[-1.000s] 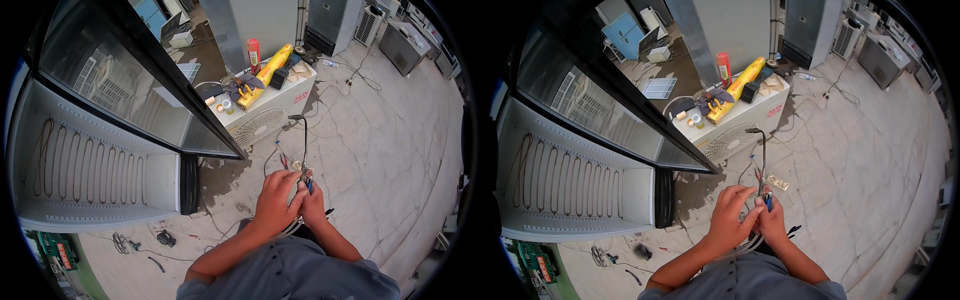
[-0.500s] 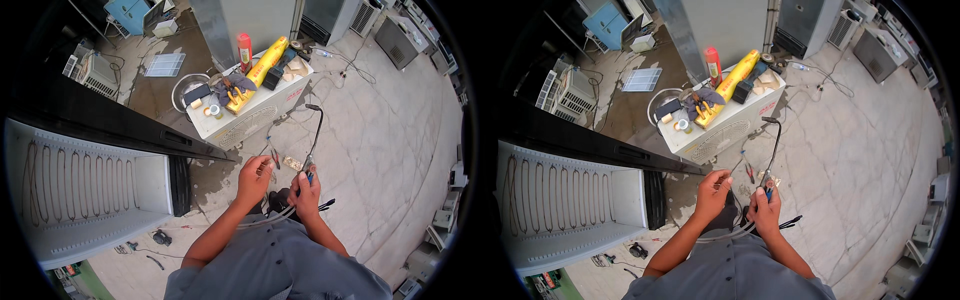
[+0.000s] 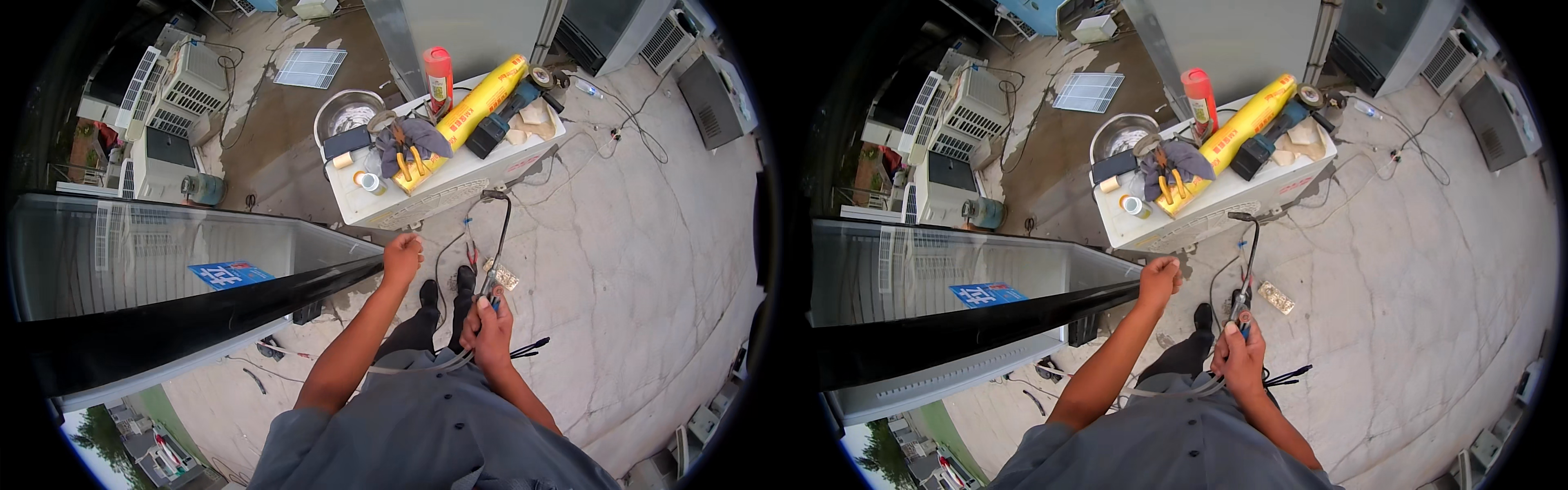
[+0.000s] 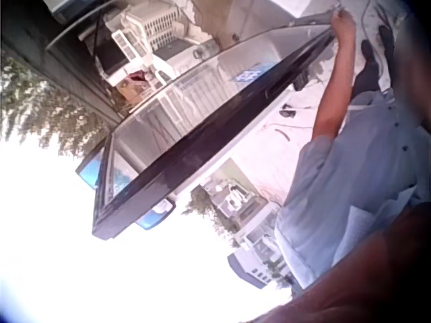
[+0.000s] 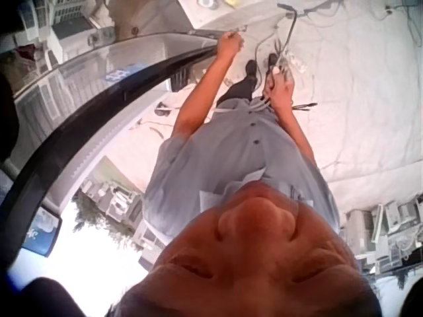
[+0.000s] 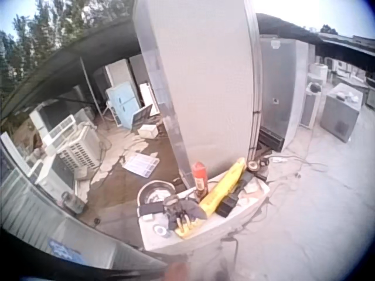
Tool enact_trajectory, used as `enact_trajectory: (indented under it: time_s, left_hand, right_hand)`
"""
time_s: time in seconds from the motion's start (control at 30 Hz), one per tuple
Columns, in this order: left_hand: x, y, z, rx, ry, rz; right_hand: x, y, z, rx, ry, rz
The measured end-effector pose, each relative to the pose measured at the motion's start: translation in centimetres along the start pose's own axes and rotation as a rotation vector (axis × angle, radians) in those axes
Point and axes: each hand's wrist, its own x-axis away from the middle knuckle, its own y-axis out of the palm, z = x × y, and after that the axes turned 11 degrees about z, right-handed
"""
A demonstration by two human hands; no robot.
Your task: The person uses a blowtorch to heat and solder copper tubes inside a commercial refrigerator. They ignite the torch, apply flame to the copper coils, and feed solder into the joints. Afterward, they move to a gas cylinder and connect a hose to it.
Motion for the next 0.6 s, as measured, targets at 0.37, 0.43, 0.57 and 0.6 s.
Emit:
enact_trajectory:
  time_s: [0.37, 0.43, 0.57, 0.6]
  left_hand:
    - [-2.8, 3.3, 1.2, 0.143, 0.184, 0.156]
    - [-1.8, 3.0, 1.2, 0.107, 0.195, 0.087]
    - [4.4, -2.3, -1.8, -0.169, 0.037, -0.120]
    - [5.1, -4.3, -5.8, -0.357, 0.083, -0.194]
  right_hand:
    - [-5.8, -0.1, -1.9, 0.034, 0.183, -0.026]
    - [-6.5, -0.1, -1.4, 0.036, 0.174, -0.016]
    - [-7.0, 0.5, -1.7, 0.044, 0.174, -0.010]
    - [-7.0, 0.8, -1.7, 0.048, 0.180, -0.018]
